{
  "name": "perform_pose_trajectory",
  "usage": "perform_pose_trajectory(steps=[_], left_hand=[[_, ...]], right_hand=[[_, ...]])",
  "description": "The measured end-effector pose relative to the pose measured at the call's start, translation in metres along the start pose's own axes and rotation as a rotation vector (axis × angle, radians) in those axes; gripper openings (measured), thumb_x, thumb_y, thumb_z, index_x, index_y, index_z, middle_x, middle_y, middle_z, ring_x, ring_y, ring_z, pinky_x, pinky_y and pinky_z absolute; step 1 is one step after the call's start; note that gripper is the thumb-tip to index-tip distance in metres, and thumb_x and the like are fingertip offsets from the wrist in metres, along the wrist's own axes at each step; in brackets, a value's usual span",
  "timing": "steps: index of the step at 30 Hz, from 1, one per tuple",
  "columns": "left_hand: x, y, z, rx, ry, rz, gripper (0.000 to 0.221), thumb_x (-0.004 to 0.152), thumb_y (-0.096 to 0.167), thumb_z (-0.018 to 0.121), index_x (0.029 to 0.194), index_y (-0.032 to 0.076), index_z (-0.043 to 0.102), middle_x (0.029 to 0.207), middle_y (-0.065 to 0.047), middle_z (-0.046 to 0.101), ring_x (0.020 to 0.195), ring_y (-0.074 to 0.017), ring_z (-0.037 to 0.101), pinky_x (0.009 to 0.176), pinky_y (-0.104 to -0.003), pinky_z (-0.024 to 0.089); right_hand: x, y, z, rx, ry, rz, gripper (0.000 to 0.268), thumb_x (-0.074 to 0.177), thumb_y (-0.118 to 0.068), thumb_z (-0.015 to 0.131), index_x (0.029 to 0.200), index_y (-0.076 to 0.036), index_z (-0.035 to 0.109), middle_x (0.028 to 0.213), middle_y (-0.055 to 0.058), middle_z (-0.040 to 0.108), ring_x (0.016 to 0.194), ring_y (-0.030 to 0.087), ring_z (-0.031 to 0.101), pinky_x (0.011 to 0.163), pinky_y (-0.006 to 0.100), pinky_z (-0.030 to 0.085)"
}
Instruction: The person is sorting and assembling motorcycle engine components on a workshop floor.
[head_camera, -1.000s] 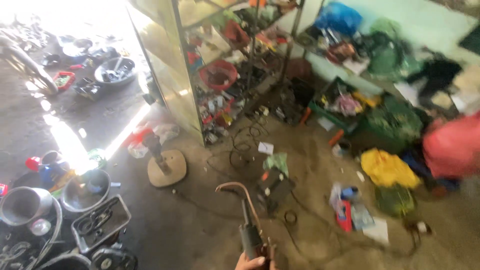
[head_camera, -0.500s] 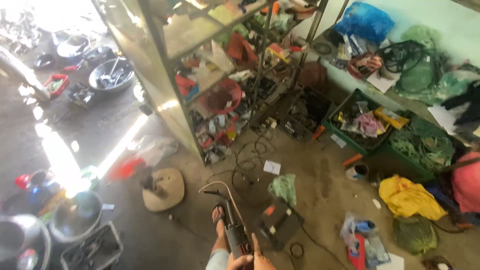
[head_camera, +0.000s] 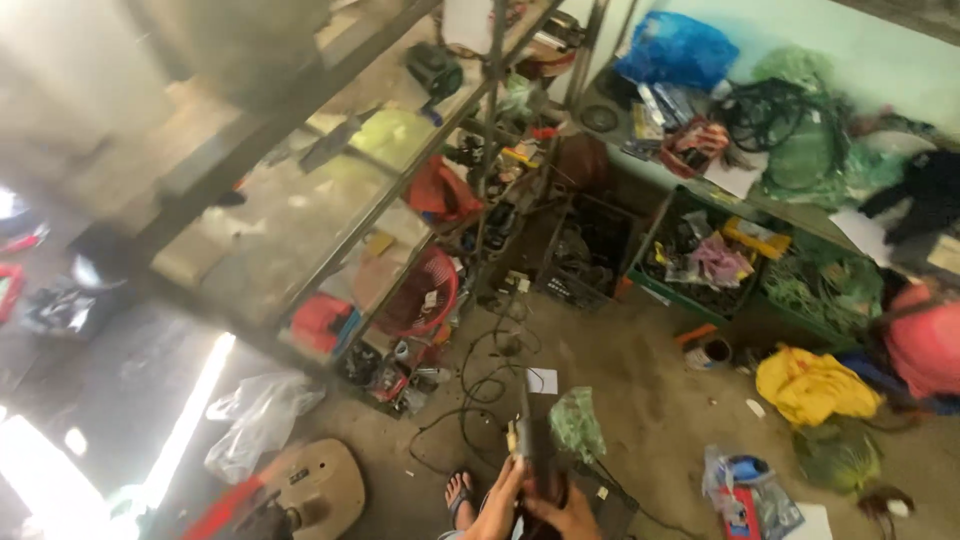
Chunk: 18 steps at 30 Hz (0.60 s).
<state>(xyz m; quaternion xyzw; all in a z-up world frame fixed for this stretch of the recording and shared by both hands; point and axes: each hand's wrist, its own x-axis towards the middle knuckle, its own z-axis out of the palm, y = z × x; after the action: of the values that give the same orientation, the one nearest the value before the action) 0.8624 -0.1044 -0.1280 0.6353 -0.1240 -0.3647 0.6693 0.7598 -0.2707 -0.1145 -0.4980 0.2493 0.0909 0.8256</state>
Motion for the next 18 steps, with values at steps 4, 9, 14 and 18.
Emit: perform_pose_trajectory(steps=[4, 9, 14, 18], left_hand=[[0.021, 0.057, 0.02, 0.083, -0.177, 0.049, 0.072, 0.109, 0.051, 0.042, 0.16, 0.0, 0.033, 0.162, -0.023, 0.037, 0.137, -0.0381, 0.048, 0.122, -0.041, 0.033], [0.059, 0.184, 0.064, 0.511, -0.093, -0.26, 0.075, 0.104, 0.056, 0.037, 0.16, 0.005, 0.033, 0.161, -0.016, 0.04, 0.153, -0.0288, 0.032, 0.122, -0.04, 0.01], [0.113, 0.166, 0.047, 0.713, -0.109, -0.124, 0.077, 0.109, 0.051, 0.04, 0.157, -0.007, 0.024, 0.165, -0.025, 0.021, 0.156, -0.0394, 0.019, 0.125, -0.041, 0.02], [0.172, 0.185, 0.039, 0.7, 0.029, 0.032, 0.061, 0.106, 0.044, 0.047, 0.145, -0.003, 0.044, 0.152, -0.023, 0.041, 0.144, -0.0388, 0.038, 0.12, -0.042, 0.031]], right_hand=[[0.038, 0.001, -0.037, 0.296, 0.103, 0.063, 0.073, 0.073, -0.019, 0.087, 0.136, 0.006, 0.06, 0.115, 0.022, 0.073, 0.106, 0.035, 0.07, 0.093, 0.047, 0.055], [0.056, -0.021, -0.056, 0.487, 0.152, 0.166, 0.07, 0.075, -0.021, 0.08, 0.138, -0.001, 0.057, 0.121, 0.018, 0.073, 0.111, 0.034, 0.07, 0.096, 0.048, 0.055], [0.09, -0.069, -0.056, 0.602, 0.094, 0.225, 0.065, 0.081, -0.023, 0.074, 0.141, -0.005, 0.054, 0.123, 0.016, 0.07, 0.11, 0.031, 0.068, 0.095, 0.049, 0.053], [0.13, -0.134, -0.053, 0.597, 0.064, 0.248, 0.062, 0.084, -0.027, 0.071, 0.14, -0.006, 0.056, 0.122, 0.014, 0.071, 0.109, 0.031, 0.068, 0.095, 0.049, 0.053]])
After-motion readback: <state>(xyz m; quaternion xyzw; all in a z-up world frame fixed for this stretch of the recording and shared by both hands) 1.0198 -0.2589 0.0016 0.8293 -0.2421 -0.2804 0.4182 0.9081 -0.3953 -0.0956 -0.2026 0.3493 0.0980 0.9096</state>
